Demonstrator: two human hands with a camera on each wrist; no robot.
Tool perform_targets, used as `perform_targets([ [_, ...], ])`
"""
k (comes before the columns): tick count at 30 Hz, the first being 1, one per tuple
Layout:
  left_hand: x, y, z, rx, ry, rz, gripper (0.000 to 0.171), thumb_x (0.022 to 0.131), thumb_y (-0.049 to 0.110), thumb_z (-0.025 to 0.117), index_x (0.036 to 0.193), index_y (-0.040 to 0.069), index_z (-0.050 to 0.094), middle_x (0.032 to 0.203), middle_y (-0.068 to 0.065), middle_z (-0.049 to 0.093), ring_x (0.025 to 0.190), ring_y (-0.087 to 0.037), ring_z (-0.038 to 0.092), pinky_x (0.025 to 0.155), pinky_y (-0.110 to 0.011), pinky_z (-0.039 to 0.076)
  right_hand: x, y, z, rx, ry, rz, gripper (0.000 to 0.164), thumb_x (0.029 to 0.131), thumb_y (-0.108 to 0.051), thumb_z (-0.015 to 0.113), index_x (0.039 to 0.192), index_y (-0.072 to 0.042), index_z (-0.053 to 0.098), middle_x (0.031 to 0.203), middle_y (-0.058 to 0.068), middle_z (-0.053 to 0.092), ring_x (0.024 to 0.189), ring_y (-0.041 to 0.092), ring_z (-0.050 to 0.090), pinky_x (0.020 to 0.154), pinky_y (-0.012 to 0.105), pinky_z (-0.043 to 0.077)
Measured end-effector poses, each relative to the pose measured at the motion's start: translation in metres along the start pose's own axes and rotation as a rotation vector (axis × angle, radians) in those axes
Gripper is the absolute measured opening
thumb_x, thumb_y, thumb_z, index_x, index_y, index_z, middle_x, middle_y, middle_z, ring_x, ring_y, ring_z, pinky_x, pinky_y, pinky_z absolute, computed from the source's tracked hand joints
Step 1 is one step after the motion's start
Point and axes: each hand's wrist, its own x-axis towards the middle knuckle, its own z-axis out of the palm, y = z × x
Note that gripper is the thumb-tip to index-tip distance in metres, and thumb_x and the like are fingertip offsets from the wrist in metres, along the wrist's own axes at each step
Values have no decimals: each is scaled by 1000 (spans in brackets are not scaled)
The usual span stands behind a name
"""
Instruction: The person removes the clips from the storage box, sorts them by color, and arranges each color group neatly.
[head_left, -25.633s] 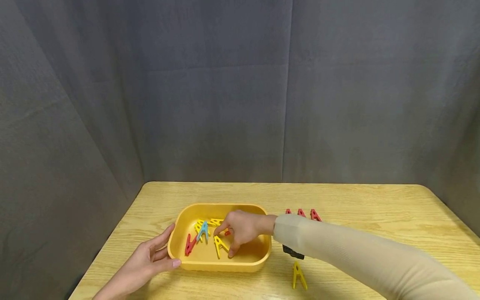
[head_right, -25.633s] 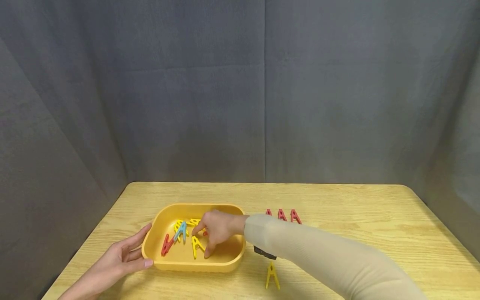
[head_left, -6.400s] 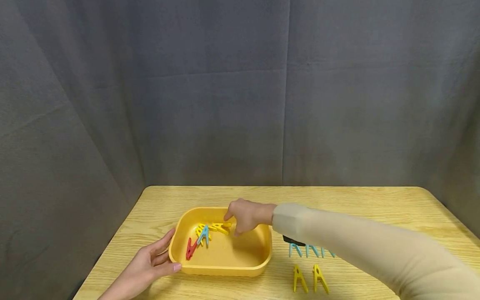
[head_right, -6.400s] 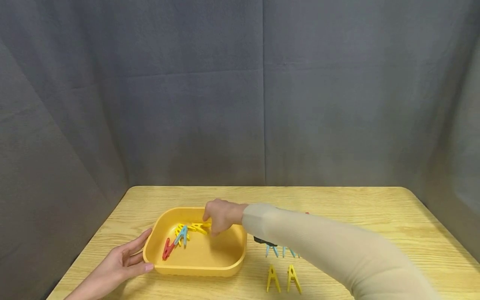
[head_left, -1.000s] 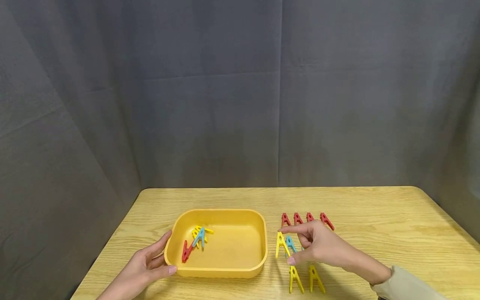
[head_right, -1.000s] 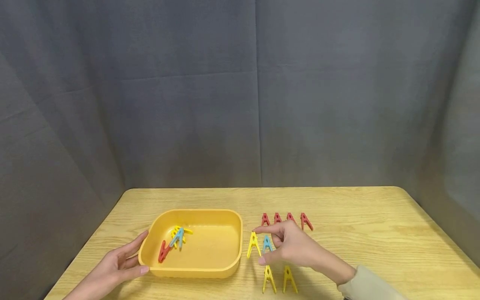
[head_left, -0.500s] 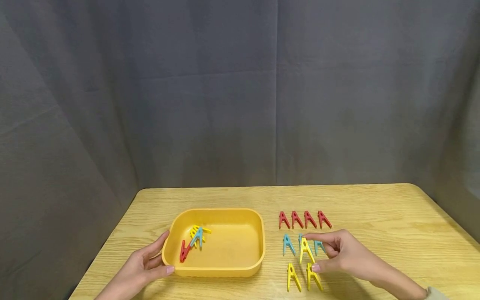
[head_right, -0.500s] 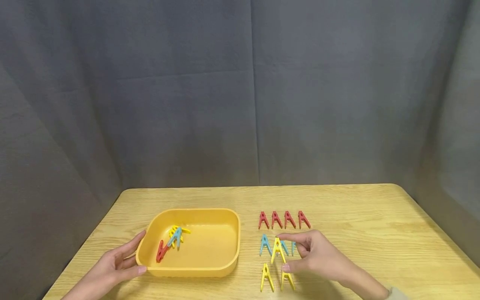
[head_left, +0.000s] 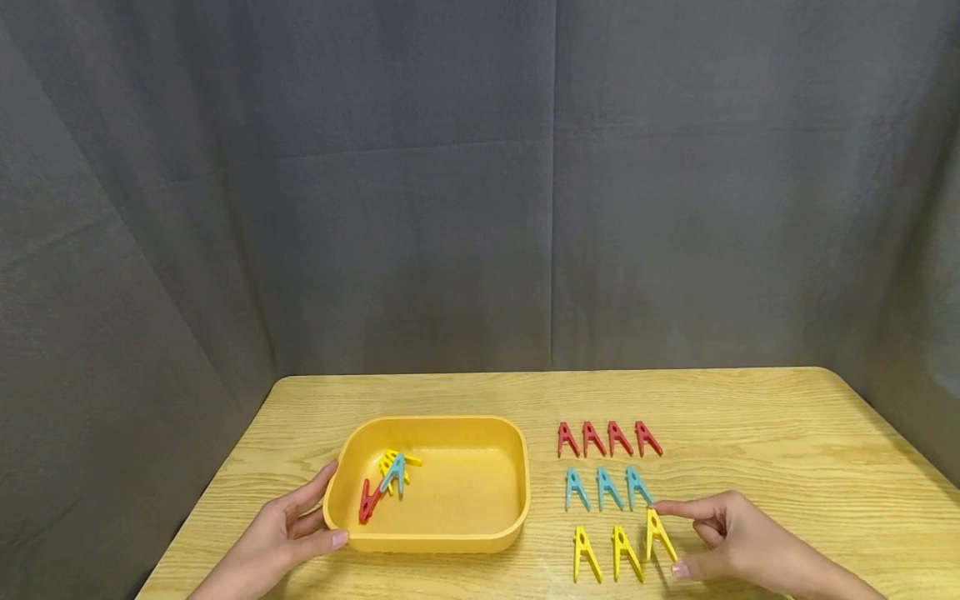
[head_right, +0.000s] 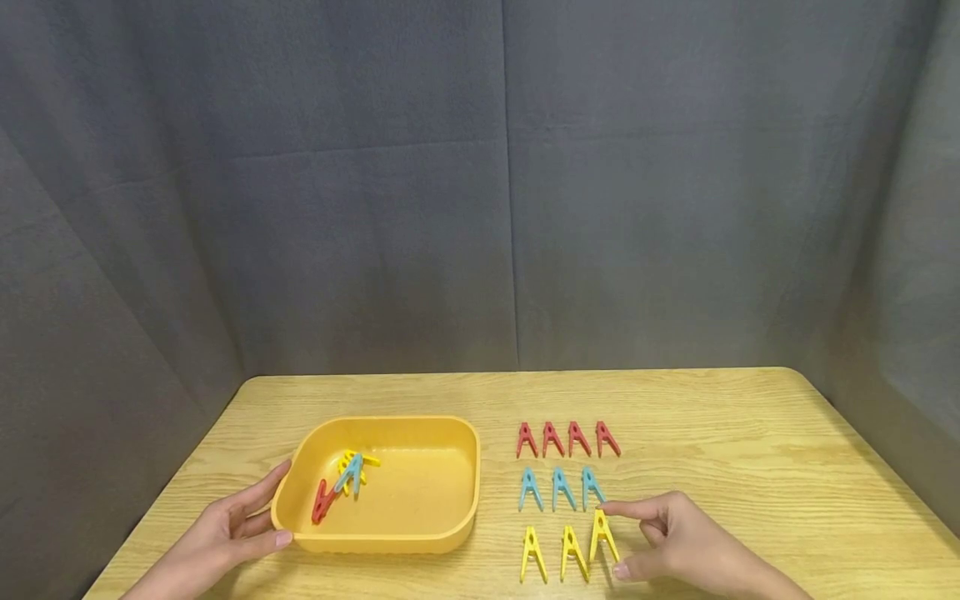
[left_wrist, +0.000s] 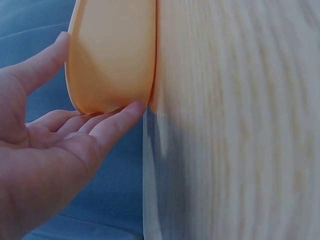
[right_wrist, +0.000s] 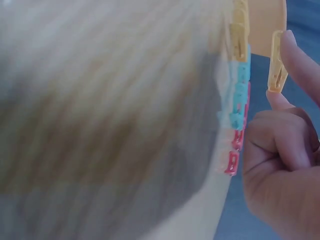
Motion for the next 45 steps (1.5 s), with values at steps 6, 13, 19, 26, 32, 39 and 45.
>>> perform_targets([
  [6,0,1,0,12,8,-34,95,99,11,76,166,-4,11,172,-25,9,147,-45,37,101,-31,55,-4,14,-1,80,-72,36,60,95,-2,78,144,19,49,60,18,20,53,21,21,47,37,17],
  [13,0,3,0,9,13,-27,95,98,11,77,166,-4,12,172,-23,9,147,-45,37,101,-31,54,2,20,-3,58,-97,-12,63,91,1,81,141,23,49,60,22,20,53,15,21,48,29,22],
  [19,-1,2,0,-12,4,-16,95,98,10,76,167,-3,11,172,-22,8,148,-45,35,101,-30,54,4,22,-4,38,-109,-33,63,89,1,82,139,23,51,57,22,23,53,14,22,58,18,35],
  [26,1,3,0,-30,12,-42,95,99,9,75,167,-3,11,172,-23,6,149,-46,32,101,-34,55,6,22,-6,23,-123,-67,63,88,1,83,139,22,52,56,26,28,52,14,20,53,22,33],
  [32,0,1,1,-19,17,-53,95,98,10,77,166,-4,12,172,-24,9,148,-46,35,100,-33,55,5,21,-5,-51,-94,-35,68,84,-4,88,138,21,55,58,14,24,54,8,23,52,25,30],
  [39,0,2,0,-29,7,-34,95,98,10,77,167,-3,12,172,-23,10,148,-45,36,100,-33,55,5,19,-3,-99,-62,-19,71,82,-7,90,140,17,57,63,-6,31,57,6,27,48,32,22],
  [45,0,3,0,-27,4,-20,96,98,10,77,167,-3,12,172,-24,9,148,-46,36,101,-33,55,7,19,-3,-91,-65,-50,71,83,-7,90,141,17,56,59,7,25,56,7,26,52,25,32],
])
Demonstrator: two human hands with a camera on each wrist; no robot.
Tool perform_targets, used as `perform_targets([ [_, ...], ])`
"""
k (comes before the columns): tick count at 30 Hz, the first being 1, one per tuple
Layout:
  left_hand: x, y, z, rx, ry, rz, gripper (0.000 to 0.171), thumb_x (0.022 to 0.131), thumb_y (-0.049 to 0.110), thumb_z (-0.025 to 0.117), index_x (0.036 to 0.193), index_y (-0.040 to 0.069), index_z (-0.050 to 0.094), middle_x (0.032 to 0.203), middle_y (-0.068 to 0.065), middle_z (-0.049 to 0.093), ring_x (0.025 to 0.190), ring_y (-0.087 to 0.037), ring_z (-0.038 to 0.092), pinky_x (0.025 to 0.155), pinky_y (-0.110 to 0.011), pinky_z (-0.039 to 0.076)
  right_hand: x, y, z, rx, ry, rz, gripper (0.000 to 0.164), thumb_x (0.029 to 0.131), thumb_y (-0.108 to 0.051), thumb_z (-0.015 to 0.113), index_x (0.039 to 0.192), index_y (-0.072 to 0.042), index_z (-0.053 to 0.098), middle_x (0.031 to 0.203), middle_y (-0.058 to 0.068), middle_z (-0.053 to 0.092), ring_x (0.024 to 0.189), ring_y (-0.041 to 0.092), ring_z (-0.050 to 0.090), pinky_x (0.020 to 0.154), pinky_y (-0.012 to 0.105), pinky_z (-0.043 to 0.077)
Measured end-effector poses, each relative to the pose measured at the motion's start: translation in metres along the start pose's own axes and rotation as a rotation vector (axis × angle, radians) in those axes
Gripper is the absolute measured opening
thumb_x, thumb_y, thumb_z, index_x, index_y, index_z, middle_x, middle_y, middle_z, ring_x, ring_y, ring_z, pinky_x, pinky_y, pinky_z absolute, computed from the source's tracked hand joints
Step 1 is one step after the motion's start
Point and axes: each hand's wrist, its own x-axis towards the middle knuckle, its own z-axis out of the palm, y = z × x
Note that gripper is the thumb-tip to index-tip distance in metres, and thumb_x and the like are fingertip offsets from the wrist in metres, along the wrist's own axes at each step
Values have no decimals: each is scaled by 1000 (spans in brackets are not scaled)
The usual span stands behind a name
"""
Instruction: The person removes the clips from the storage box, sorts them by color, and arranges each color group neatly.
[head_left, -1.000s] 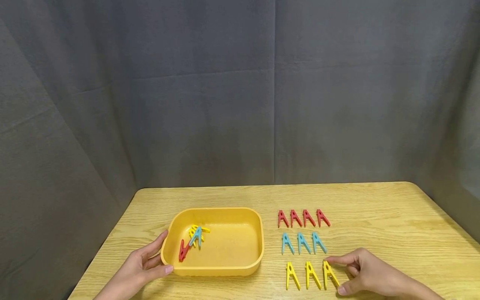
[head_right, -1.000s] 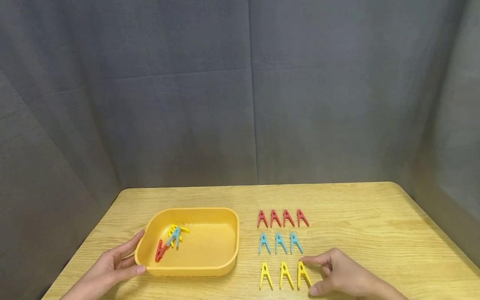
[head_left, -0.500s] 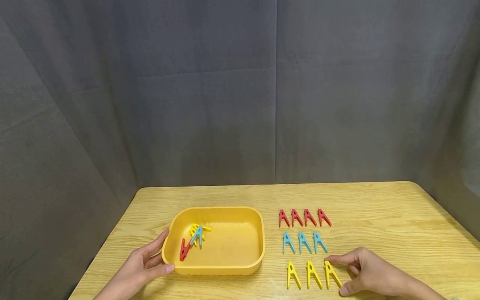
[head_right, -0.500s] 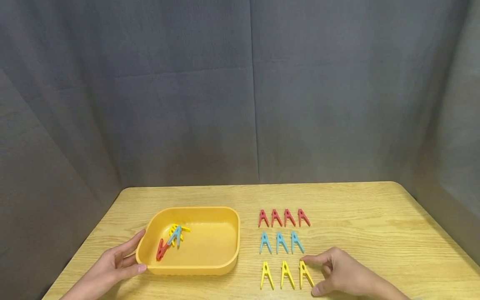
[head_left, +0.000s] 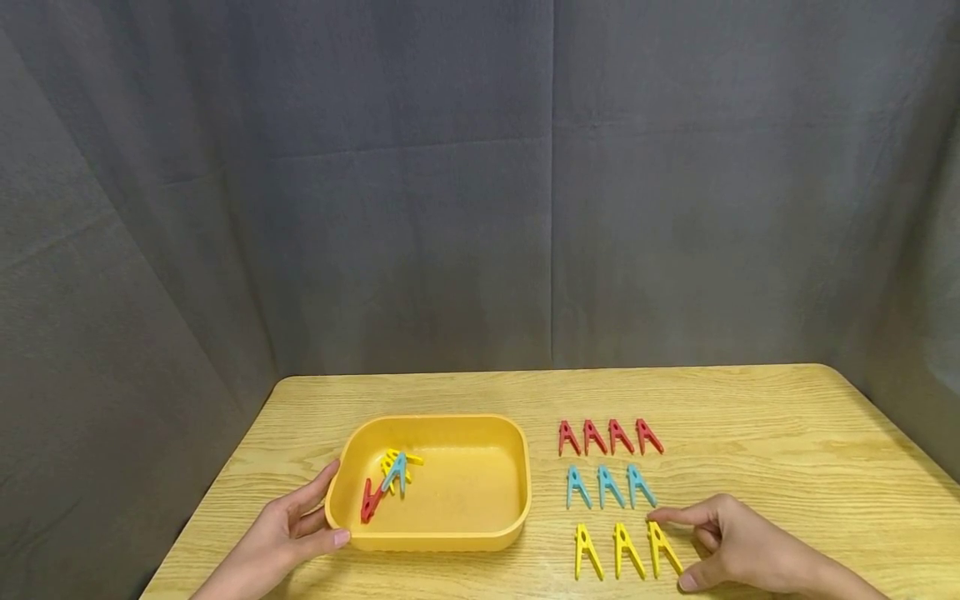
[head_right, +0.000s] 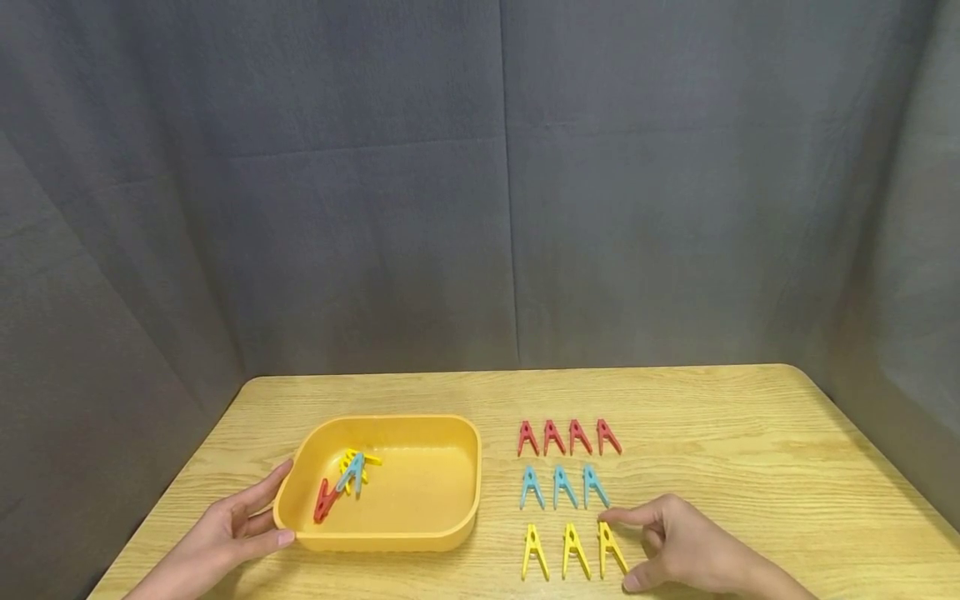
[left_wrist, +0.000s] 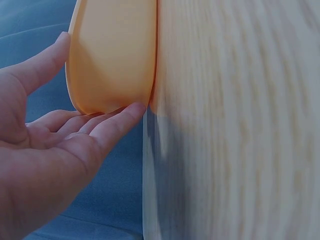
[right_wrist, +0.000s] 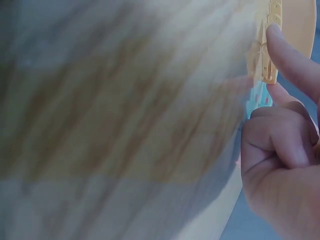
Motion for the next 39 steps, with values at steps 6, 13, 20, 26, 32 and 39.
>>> perform_targets([
  [6,1,-1,0,20,8,2,96,97,11,78,167,-4,12,172,-23,9,147,-46,36,101,-32,54,0,2,0,33,-8,20,69,83,-6,89,140,17,57,59,7,25,55,11,23,48,34,21],
  [13,0,-2,0,24,4,8,96,98,9,77,166,-4,12,171,-25,10,147,-46,37,101,-32,55,0,4,-1,24,-4,14,69,83,-7,89,140,16,58,59,5,26,55,9,24,47,36,19],
  [20,0,-2,1,34,18,-8,97,97,10,79,166,-4,13,171,-25,11,147,-46,38,100,-33,55,-1,2,0,32,-5,40,68,83,-6,89,140,16,58,60,9,24,55,11,23,48,35,16],
  [26,0,-1,0,23,-2,16,94,99,9,76,166,-5,12,171,-25,8,148,-47,34,101,-32,55,2,-15,-9,-22,4,-77,63,86,0,85,139,18,57,61,13,18,54,13,18,48,31,23],
  [32,0,-1,-2,-7,-22,17,92,100,7,73,166,-4,9,171,-25,4,149,-46,31,101,-33,55,23,-67,-15,-138,-5,-149,50,90,-7,85,133,11,67,60,6,14,53,12,12,47,29,25],
  [39,-1,-1,0,-5,-34,50,90,101,6,71,165,-6,9,171,-26,2,149,-48,29,101,-31,54,76,-130,7,-317,-5,-158,51,84,-24,91,128,-4,76,60,-9,25,55,7,22,54,25,29],
])
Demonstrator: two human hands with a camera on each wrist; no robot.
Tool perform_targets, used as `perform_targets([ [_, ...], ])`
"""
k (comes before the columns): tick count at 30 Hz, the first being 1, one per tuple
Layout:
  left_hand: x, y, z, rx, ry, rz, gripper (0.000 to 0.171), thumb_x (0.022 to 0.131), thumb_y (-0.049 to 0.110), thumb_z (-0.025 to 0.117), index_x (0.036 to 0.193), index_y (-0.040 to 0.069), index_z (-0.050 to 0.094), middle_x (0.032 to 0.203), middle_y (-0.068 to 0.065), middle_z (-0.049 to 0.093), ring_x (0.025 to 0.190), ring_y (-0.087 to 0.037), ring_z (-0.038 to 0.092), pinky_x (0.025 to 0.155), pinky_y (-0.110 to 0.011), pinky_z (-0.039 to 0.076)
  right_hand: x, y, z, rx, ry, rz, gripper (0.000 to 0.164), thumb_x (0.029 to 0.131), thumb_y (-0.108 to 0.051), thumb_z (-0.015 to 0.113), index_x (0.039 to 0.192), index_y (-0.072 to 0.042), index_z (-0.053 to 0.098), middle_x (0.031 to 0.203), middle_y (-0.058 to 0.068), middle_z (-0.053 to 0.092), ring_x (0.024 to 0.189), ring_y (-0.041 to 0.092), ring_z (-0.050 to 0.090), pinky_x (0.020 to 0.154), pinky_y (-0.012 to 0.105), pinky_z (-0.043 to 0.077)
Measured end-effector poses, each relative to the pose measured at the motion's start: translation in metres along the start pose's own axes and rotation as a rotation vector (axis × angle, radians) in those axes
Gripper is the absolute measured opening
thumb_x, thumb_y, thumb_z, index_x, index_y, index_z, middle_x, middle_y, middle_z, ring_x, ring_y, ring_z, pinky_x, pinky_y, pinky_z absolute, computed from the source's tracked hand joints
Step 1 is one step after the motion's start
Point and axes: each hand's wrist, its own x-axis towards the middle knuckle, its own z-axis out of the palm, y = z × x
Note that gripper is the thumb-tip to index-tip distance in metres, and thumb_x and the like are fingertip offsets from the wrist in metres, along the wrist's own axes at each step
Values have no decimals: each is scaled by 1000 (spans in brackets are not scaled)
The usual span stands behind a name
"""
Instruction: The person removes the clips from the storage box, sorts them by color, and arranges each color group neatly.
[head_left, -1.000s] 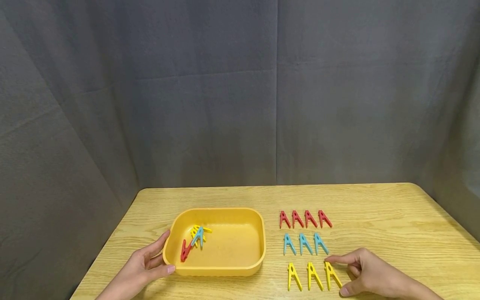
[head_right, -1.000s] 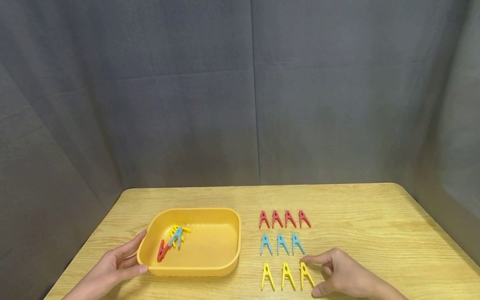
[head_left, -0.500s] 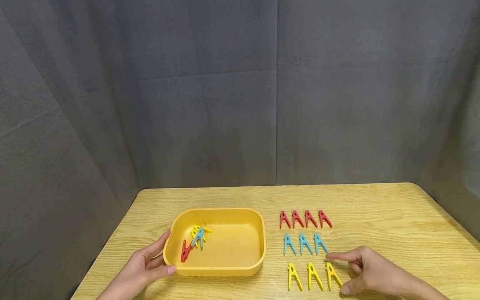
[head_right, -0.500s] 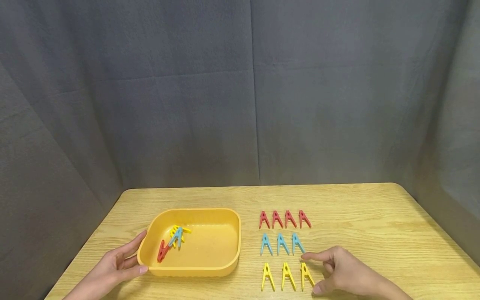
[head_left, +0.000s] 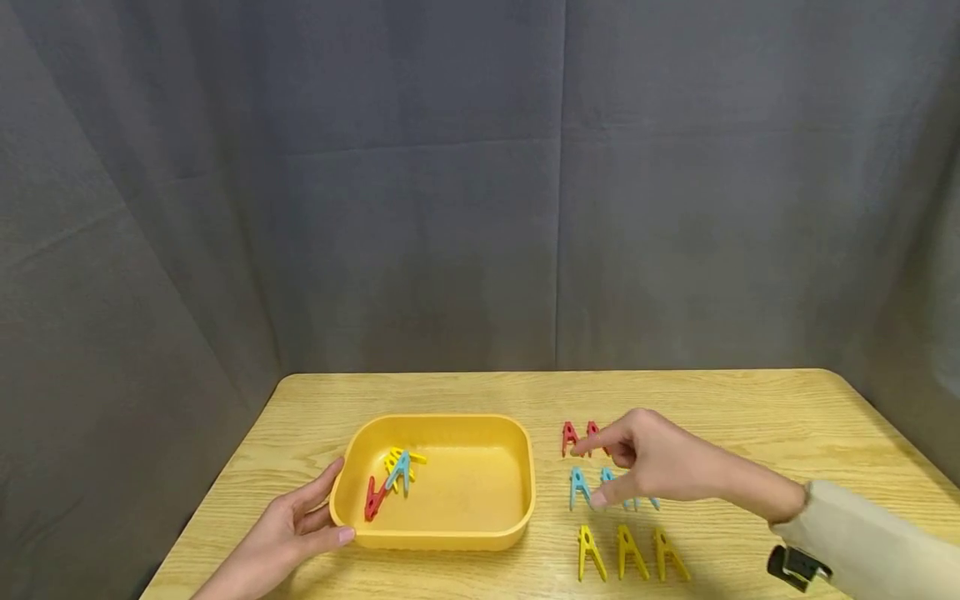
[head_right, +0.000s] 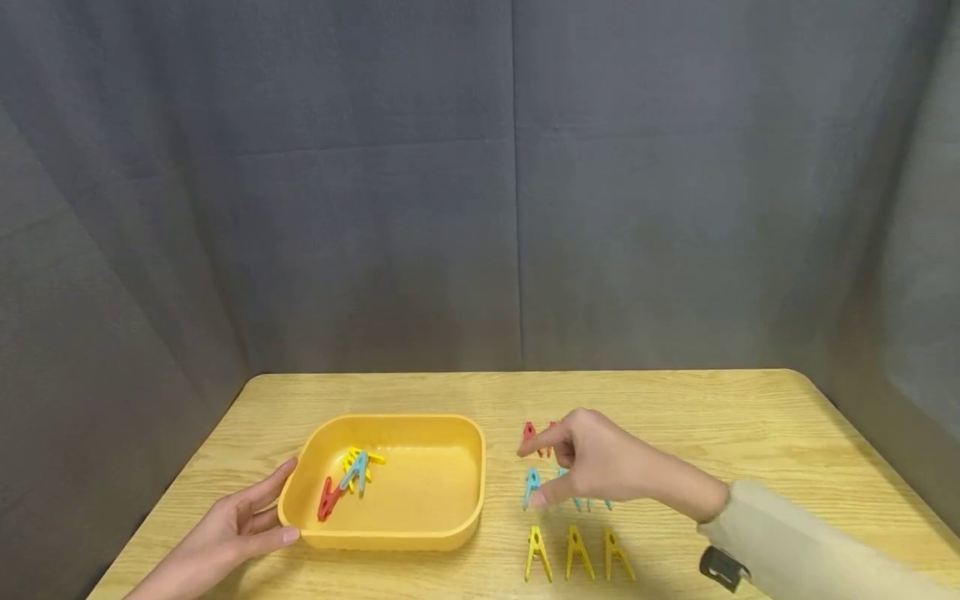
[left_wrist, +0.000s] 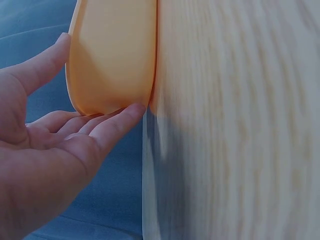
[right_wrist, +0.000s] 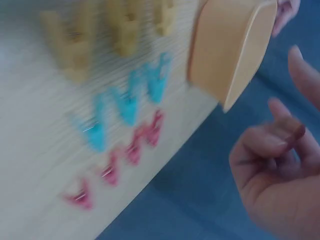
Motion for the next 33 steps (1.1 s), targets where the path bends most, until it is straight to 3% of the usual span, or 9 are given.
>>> perform_targets([
  [8,1,-2,-1,20,-19,33,90,101,7,71,165,-7,9,171,-27,3,148,-48,30,101,-31,54,76,-27,32,-71,3,-50,52,83,-27,93,127,-3,77,59,-8,33,55,8,24,57,26,26],
  [17,2,-3,0,7,-16,30,92,101,6,72,166,-5,8,170,-27,5,148,-47,31,102,-31,54,132,-37,79,-130,-77,-73,58,78,-21,96,127,2,75,51,-12,23,50,5,15,51,22,17],
  [28,2,-1,3,-1,-22,25,92,101,6,72,165,-7,8,170,-29,3,148,-48,29,101,-33,54,170,-31,115,-118,-51,135,71,74,-21,100,135,1,71,44,-7,35,44,6,23,47,21,23],
  [33,1,0,4,-5,-31,33,92,101,5,71,165,-7,7,170,-30,3,148,-49,29,102,-34,54,177,-31,125,-59,-8,234,71,72,-21,101,135,-3,72,52,-5,42,52,9,36,57,23,34],
])
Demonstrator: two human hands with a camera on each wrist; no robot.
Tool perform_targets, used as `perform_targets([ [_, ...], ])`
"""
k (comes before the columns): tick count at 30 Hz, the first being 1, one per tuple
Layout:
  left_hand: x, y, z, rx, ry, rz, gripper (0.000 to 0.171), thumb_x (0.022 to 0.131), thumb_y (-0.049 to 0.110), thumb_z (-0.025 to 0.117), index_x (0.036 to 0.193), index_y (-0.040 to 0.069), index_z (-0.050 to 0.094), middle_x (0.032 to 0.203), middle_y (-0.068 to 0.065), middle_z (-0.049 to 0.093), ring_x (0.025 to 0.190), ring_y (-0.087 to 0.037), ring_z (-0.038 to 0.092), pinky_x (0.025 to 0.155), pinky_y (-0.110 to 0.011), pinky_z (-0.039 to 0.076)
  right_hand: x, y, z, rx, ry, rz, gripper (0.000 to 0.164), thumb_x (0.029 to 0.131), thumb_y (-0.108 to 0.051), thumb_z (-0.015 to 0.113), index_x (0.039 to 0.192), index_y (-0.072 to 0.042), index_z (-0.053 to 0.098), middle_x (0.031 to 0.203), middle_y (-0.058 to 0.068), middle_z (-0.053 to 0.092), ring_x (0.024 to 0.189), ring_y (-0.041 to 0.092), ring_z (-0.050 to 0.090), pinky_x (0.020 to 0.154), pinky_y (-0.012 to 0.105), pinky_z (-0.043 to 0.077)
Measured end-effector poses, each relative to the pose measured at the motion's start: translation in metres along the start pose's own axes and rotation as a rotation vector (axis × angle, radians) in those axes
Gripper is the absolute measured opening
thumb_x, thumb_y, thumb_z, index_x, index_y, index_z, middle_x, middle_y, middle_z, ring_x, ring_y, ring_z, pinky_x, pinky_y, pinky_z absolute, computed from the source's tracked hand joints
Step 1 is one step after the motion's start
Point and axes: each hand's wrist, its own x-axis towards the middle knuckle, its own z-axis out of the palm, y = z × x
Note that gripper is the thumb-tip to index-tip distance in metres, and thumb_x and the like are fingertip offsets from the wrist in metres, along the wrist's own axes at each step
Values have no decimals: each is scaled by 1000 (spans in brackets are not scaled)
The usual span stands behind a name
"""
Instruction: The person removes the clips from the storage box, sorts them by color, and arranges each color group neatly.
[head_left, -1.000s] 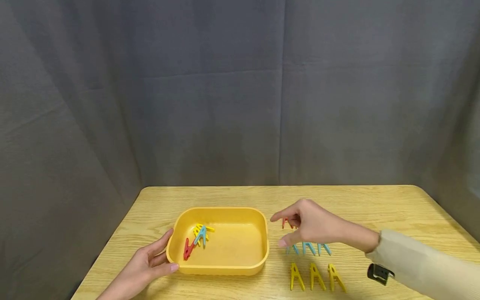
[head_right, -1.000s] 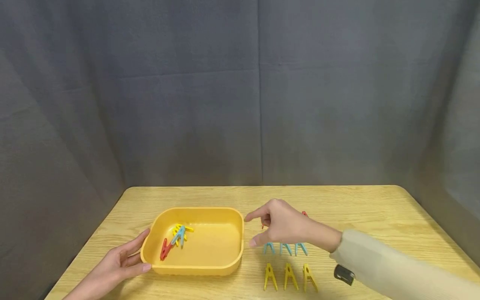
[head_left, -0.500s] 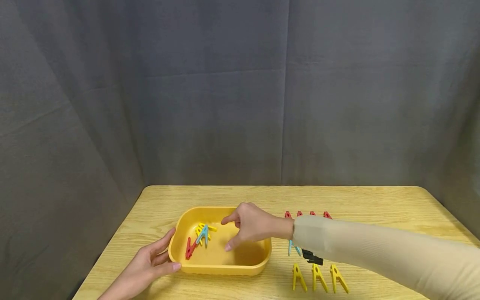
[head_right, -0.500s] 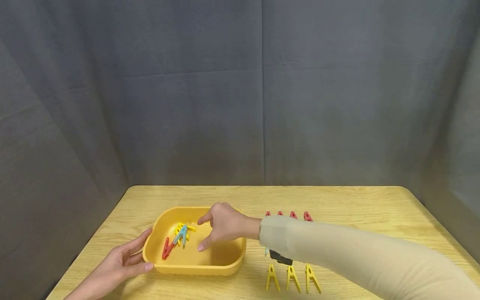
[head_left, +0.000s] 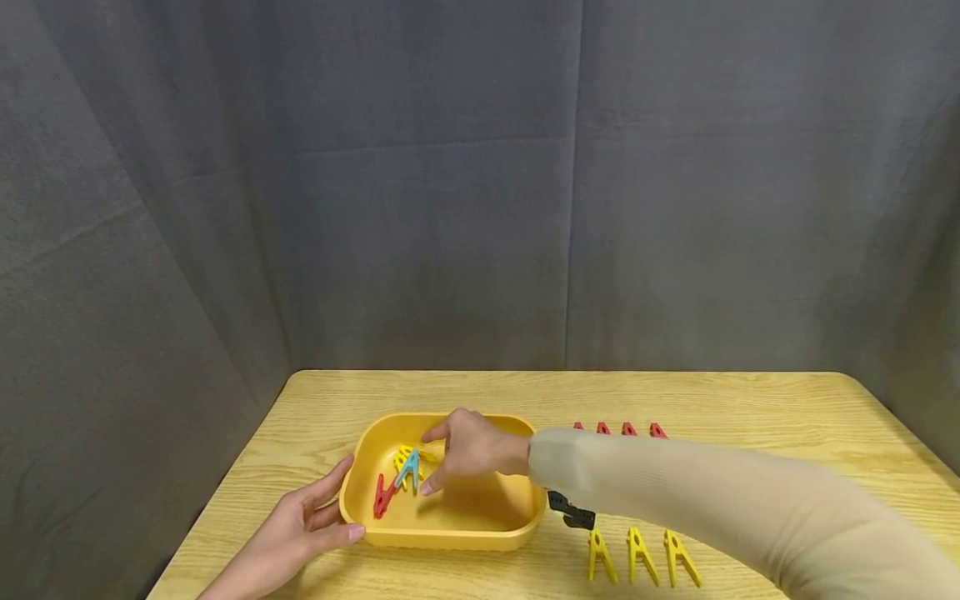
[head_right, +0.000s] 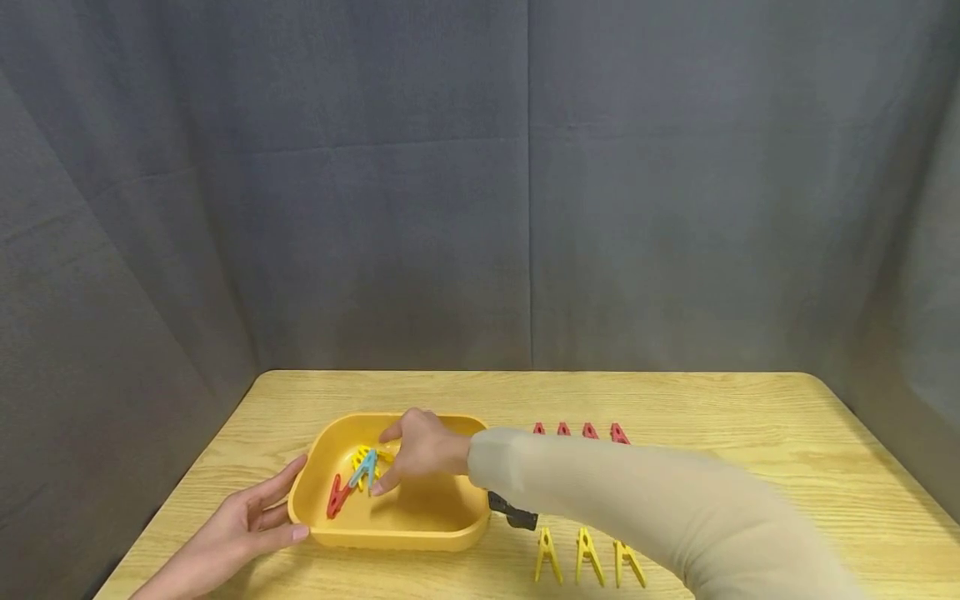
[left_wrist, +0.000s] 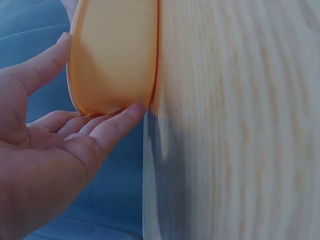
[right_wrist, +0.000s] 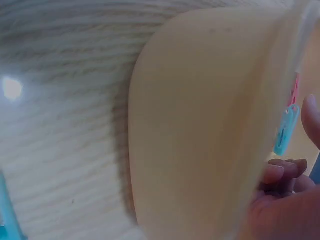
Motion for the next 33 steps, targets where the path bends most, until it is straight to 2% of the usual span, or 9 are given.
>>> perform_targets([
  [7,0,1,-1,10,-5,6,92,101,6,72,166,-6,7,170,-29,6,147,-49,33,101,-35,55,4,-3,6,34,26,44,70,71,-19,101,133,-4,73,52,-4,40,66,13,43,78,30,44],
  [10,0,1,-2,11,-6,5,92,101,6,72,166,-6,7,170,-29,6,147,-50,33,101,-35,55,6,-4,7,28,28,37,69,71,-20,101,133,-4,74,55,1,49,78,17,51,87,32,47],
  [12,0,0,-2,12,-7,8,92,101,6,72,165,-7,8,170,-29,6,147,-50,34,101,-35,55,7,-5,8,20,34,30,68,70,-20,102,131,-4,75,73,3,68,94,20,60,94,33,50],
  [14,0,0,-2,12,-9,13,92,101,6,72,165,-7,8,169,-30,6,146,-50,34,101,-35,55,8,-5,9,16,39,24,66,70,-19,102,129,-4,76,98,7,78,113,23,63,102,35,51],
  [17,0,0,-1,9,-12,20,92,101,5,72,165,-8,7,169,-30,6,146,-50,33,101,-35,55,10,-5,12,9,56,15,63,69,-17,103,125,-3,78,130,7,73,132,27,58,109,40,49],
  [18,0,0,-1,8,-14,21,92,101,5,72,165,-8,7,169,-30,6,146,-50,33,101,-35,55,10,-4,13,12,58,13,63,68,-17,103,125,-3,78,131,8,73,133,28,58,110,41,49],
  [28,-1,0,-1,10,-10,17,92,101,5,72,165,-8,8,169,-30,6,147,-50,32,101,-35,55,12,-1,21,-23,92,4,62,69,-17,103,124,-5,79,128,6,75,125,22,62,102,33,52],
  [30,-1,1,0,10,-10,19,92,101,5,72,165,-8,8,169,-30,6,147,-50,32,101,-35,55,12,0,21,-21,86,-7,62,69,-16,102,125,-4,78,112,5,78,102,17,65,86,26,53],
  [33,-1,0,0,9,-13,27,92,101,5,72,165,-8,7,169,-30,6,146,-50,32,101,-34,54,14,3,22,2,71,-15,63,70,-14,101,127,-3,77,75,0,68,68,11,53,61,21,42],
])
